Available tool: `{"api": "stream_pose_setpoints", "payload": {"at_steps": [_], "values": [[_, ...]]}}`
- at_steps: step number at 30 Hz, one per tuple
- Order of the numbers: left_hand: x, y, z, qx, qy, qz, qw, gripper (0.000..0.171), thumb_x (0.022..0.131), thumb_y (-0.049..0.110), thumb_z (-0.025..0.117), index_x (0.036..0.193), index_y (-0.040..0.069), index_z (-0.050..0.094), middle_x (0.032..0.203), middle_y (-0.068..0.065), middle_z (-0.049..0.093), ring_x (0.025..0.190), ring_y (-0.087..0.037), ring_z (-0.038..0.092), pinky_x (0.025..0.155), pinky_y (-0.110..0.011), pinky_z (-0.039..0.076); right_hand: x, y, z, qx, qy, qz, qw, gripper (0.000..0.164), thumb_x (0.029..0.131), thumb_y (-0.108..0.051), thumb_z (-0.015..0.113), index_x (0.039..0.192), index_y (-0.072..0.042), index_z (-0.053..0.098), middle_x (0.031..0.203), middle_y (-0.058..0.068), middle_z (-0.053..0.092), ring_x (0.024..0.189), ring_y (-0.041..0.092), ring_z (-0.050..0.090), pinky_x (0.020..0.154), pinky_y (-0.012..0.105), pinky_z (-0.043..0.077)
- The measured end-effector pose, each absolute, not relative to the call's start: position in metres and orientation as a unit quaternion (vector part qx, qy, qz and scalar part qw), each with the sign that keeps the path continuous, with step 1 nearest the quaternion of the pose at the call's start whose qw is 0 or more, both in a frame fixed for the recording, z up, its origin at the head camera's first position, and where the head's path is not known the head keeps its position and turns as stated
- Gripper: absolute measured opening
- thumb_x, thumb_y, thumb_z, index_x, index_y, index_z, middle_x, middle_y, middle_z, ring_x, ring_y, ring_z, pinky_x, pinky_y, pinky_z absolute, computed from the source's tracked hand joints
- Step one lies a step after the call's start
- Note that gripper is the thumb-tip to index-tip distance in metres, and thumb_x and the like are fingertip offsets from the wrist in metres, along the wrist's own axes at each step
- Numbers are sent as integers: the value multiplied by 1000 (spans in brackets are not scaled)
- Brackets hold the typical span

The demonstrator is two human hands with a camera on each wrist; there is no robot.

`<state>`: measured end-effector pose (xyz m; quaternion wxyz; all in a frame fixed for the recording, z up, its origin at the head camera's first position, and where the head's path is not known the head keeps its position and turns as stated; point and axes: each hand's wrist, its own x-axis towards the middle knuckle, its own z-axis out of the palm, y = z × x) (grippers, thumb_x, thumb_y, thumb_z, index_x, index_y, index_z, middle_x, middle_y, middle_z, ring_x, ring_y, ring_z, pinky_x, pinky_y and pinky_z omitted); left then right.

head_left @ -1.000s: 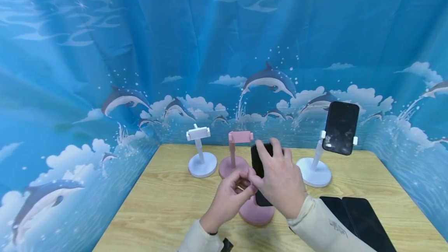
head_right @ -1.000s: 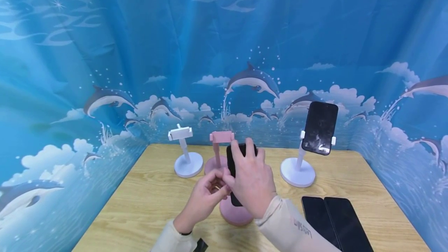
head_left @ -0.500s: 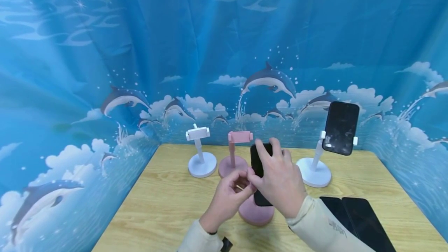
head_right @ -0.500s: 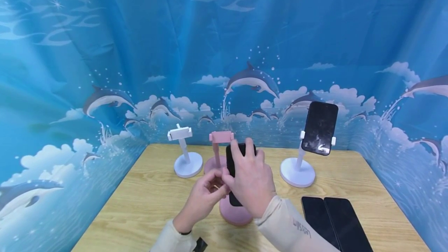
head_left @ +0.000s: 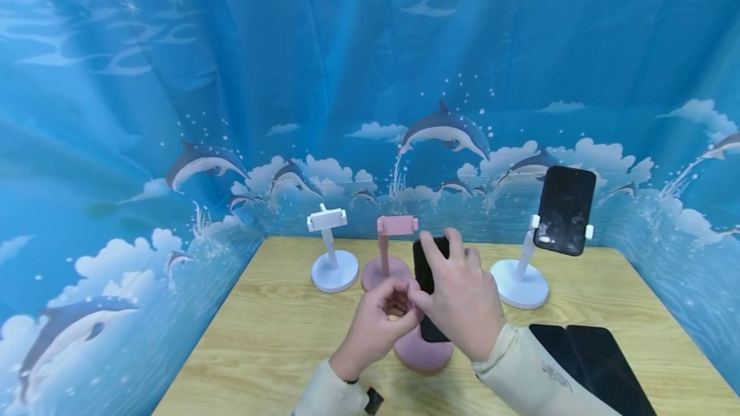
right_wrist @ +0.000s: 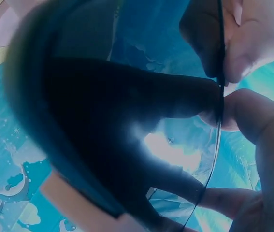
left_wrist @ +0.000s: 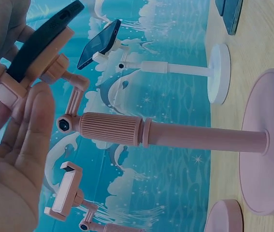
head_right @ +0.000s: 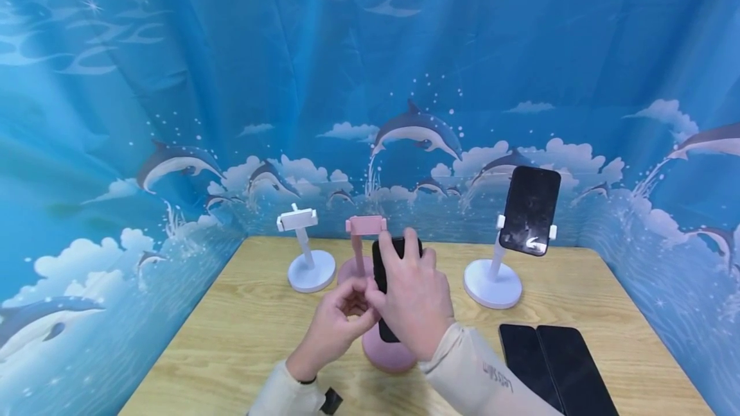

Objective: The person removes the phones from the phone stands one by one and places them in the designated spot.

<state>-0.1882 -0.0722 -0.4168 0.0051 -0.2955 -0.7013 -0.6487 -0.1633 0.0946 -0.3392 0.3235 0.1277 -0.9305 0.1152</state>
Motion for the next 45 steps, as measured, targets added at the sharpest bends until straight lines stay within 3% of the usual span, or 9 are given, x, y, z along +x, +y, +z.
{"api": "stream_pose_setpoints", "payload": {"at_steps": [9,17,25,35,45], "values": [[-192,-66,-425,-342,-679,-645,82,13,93,0,70,98,12,65,94,-7,69,80,-11,67,71,-34,62,-165,96,-339,137,-926,119,330,71,82,-43,83,140,-10,59,127,29,55,79,47,65,45,46,56],[-192,-64,-426,-368,-671,-630,132,17,91,-5,68,99,9,65,92,-11,69,78,-10,66,66,-34,62,-167,96,-339,137,-927,121,327,70,81,-42,83,139,-9,60,126,29,56,77,46,64,43,44,55],[-193,-70,-423,-378,-670,-629,111,7,95,0,67,99,4,64,90,-11,68,78,-10,66,68,-34,63,-168,97,-337,134,-931,138,309,75,83,-47,84,142,-9,59,129,29,56,79,46,65,45,44,56],[-196,-75,-428,-363,-668,-648,52,5,100,8,68,105,10,66,102,-11,71,89,-13,70,78,-36,62,-165,100,-335,140,-929,161,301,69,83,-44,82,140,-10,60,132,28,55,88,45,65,47,44,56],[-195,-73,-430,-365,-660,-652,67,6,101,5,66,106,7,66,98,-13,68,86,-11,68,73,-35,62,-161,104,-336,155,-918,203,304,68,83,-34,81,144,-13,59,133,24,52,92,38,63,49,38,54]]}}
